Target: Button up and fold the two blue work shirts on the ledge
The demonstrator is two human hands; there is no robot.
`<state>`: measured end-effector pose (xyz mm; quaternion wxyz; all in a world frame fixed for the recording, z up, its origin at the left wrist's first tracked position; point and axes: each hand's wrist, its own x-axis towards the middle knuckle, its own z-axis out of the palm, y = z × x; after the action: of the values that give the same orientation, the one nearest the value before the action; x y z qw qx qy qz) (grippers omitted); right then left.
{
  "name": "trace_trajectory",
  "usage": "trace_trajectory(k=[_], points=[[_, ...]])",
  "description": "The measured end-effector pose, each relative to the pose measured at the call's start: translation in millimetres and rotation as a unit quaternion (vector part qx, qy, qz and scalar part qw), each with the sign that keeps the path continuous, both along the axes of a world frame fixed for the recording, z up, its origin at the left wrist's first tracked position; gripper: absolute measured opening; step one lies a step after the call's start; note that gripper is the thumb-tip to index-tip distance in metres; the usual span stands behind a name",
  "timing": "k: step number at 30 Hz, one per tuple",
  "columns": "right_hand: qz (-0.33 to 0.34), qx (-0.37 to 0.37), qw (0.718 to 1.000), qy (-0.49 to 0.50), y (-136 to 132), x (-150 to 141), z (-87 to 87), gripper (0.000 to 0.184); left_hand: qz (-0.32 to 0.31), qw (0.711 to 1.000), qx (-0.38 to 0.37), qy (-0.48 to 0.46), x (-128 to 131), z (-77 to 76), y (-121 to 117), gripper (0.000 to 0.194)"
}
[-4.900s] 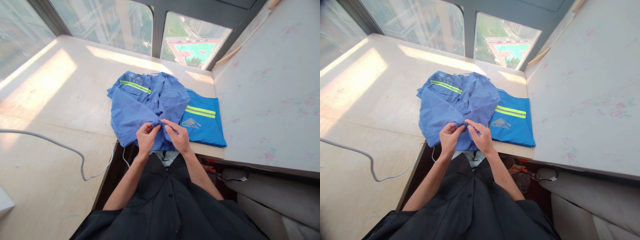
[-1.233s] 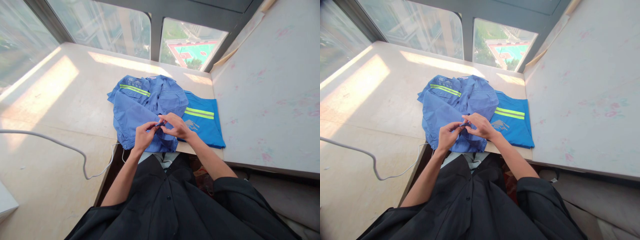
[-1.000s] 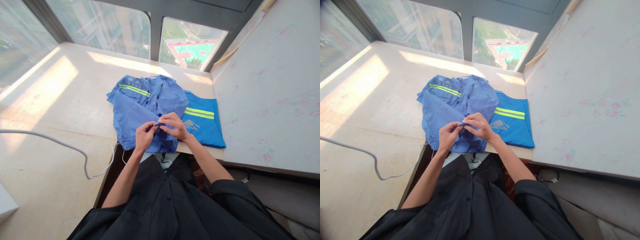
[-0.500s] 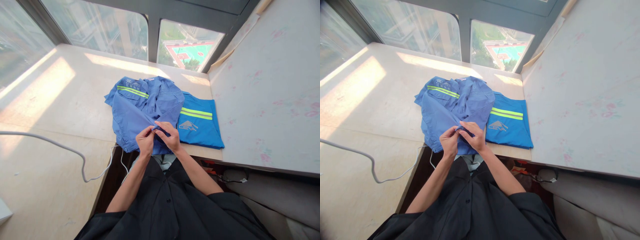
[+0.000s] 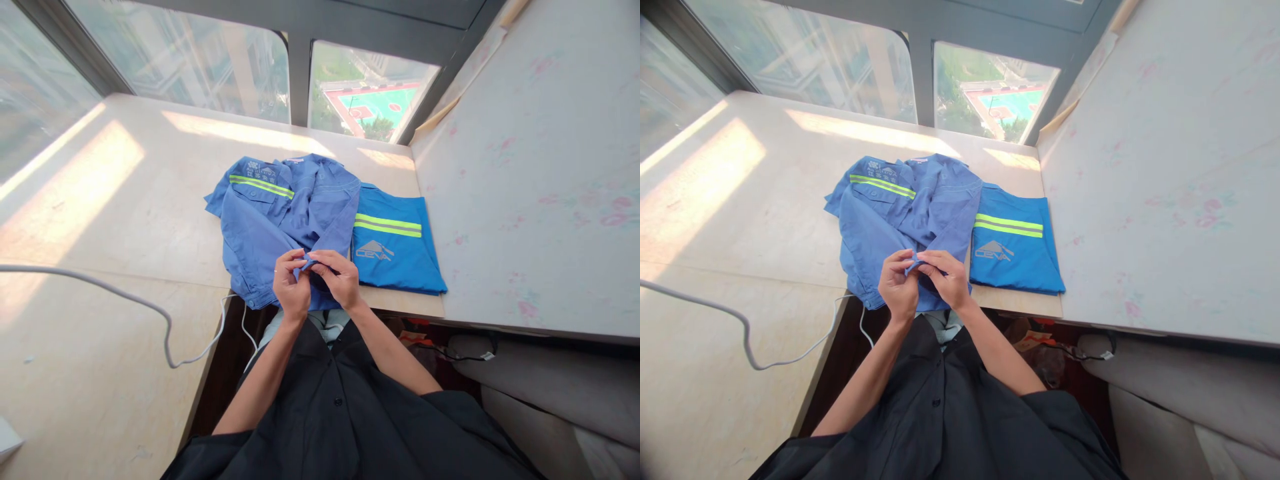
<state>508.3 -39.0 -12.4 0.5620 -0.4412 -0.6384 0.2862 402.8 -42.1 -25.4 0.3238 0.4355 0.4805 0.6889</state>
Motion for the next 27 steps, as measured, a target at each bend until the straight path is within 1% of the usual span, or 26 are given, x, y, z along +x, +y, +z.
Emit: trace_trajectory(k=[1, 4, 5, 8, 10, 12, 16, 19, 22, 25, 27], points=[[0.001, 0.003, 1.0, -0.007, 1.2, 2.5, 1.3, 0.016, -0.018, 1.0, 0.003, 0.019, -2.4, 1.5, -0.3, 0.011], [0.012, 0.029, 0.999, -0.028, 5.7, 10.5, 5.9, 0.016, -0.077, 0.993, 0.009, 0.084, -12.3, 8.3, -0.2, 0.025], [0.017, 0.044, 0.998, -0.033, 7.3, 13.1, 7.4, 0.016, -0.1, 0.988, 0.016, 0.113, -16.4, 11.7, 0.1, 0.027], [0.029, 0.08, 0.995, -0.05, 12.5, 20.3, 11.9, 0.015, -0.184, 0.964, 0.041, 0.186, -30.2, 23.8, 1.9, 0.026], [0.037, 0.095, 0.992, -0.07, 15.8, 24.8, 14.6, 0.015, -0.24, 0.948, 0.045, 0.205, -38.3, 31.2, 4.0, 0.029], [0.054, 0.104, 0.988, -0.1, 18.7, 28.5, 16.7, 0.015, -0.267, 0.94, 0.036, 0.211, -43.6, 36.3, 7.3, 0.028], [0.083, 0.13, 0.972, -0.178, 23.5, 33.3, 18.2, 0.018, -0.25, 0.949, -0.006, 0.192, -46.3, 39.3, 15.9, 0.019], [0.082, 0.173, 0.957, -0.219, 25.5, 34.9, 17.2, 0.019, -0.263, 0.948, -0.028, 0.176, -44.9, 39.3, 19.2, 0.019], [0.058, 0.203, 0.949, -0.236, 25.4, 35.3, 13.5, 0.017, -0.242, 0.953, 0.005, 0.182, -41.8, 39.9, 17.7, 0.014], [0.012, 0.204, 0.95, -0.235, 23.6, 35.1, 7.1, 0.019, -0.202, 0.956, 0.064, 0.201, -37.2, 40.3, 15.1, 0.01], [-0.009, 0.199, 0.952, -0.232, 22.2, 34.9, 2.8, 0.022, -0.18, 0.952, 0.107, 0.223, -34.7, 39.7, 14.9, 0.009]])
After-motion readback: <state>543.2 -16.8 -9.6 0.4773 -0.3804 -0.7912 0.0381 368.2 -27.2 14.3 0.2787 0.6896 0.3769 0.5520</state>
